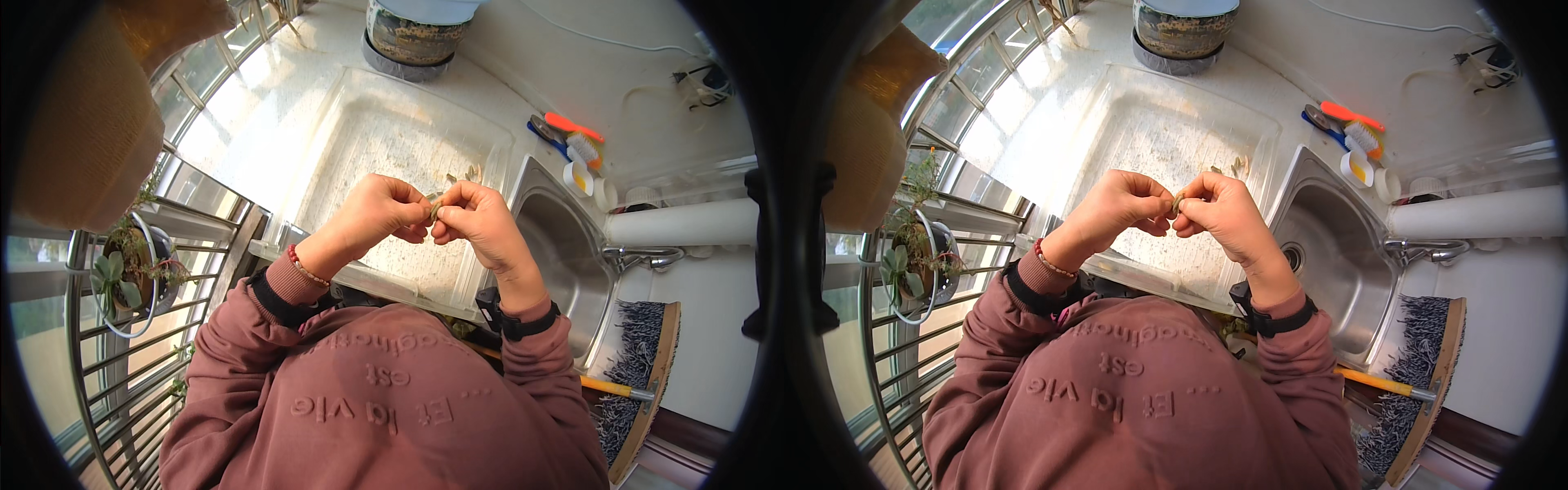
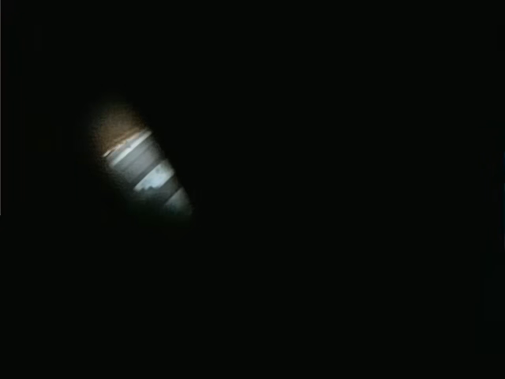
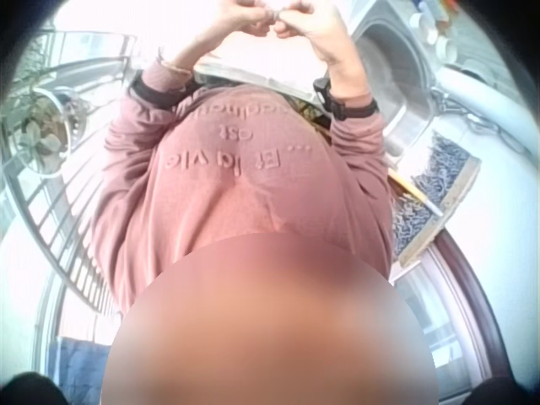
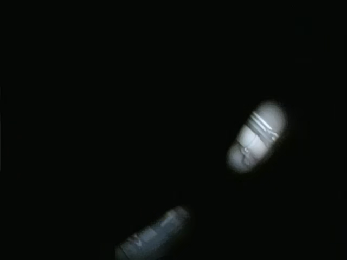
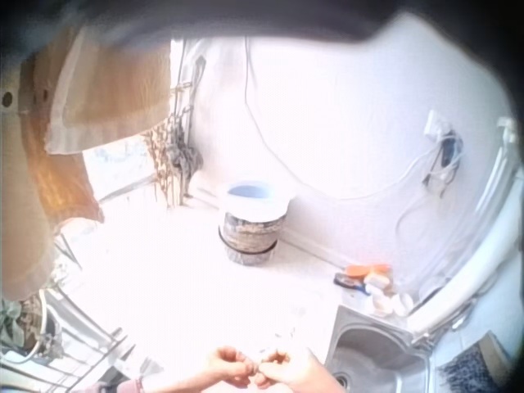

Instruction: The person holds a bundle of dried herbs and strips leaves and small stems from the stalks into a clear plastic container. After collecting the material, the person places the bundle on the wall and then closes the container.

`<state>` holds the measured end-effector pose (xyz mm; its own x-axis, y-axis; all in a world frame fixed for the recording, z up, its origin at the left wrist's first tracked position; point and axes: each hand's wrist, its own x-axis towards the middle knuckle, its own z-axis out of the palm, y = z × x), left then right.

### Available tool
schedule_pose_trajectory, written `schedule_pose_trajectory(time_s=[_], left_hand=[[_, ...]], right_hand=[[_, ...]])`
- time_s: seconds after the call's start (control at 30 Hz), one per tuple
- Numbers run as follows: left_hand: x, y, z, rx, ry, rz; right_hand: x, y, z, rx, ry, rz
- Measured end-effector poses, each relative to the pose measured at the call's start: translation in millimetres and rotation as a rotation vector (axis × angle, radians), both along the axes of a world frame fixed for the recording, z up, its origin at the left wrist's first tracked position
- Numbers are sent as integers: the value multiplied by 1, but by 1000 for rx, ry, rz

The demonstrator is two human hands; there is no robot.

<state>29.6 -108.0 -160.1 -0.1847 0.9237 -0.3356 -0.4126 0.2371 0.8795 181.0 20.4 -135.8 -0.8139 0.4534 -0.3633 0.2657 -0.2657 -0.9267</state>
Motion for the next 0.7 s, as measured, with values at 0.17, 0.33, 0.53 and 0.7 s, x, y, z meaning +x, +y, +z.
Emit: schedule_pose_trajectory(time_s=[0.17, 0.33, 0.53, 0.7], left_hand=[[-3, 6, 0, 9, 287, -31], [-5, 10, -3, 119, 739, -64], [-7, 12, -8, 316, 989, 20], [-9, 15, -14, 352, 1053, 3]], right_hand=[[-9, 3, -6, 68, -15, 47], [-11, 1, -10, 507, -102, 159], [-12, 2, -12, 486, -30, 119], [-10, 4, -11, 747, -12, 211]])
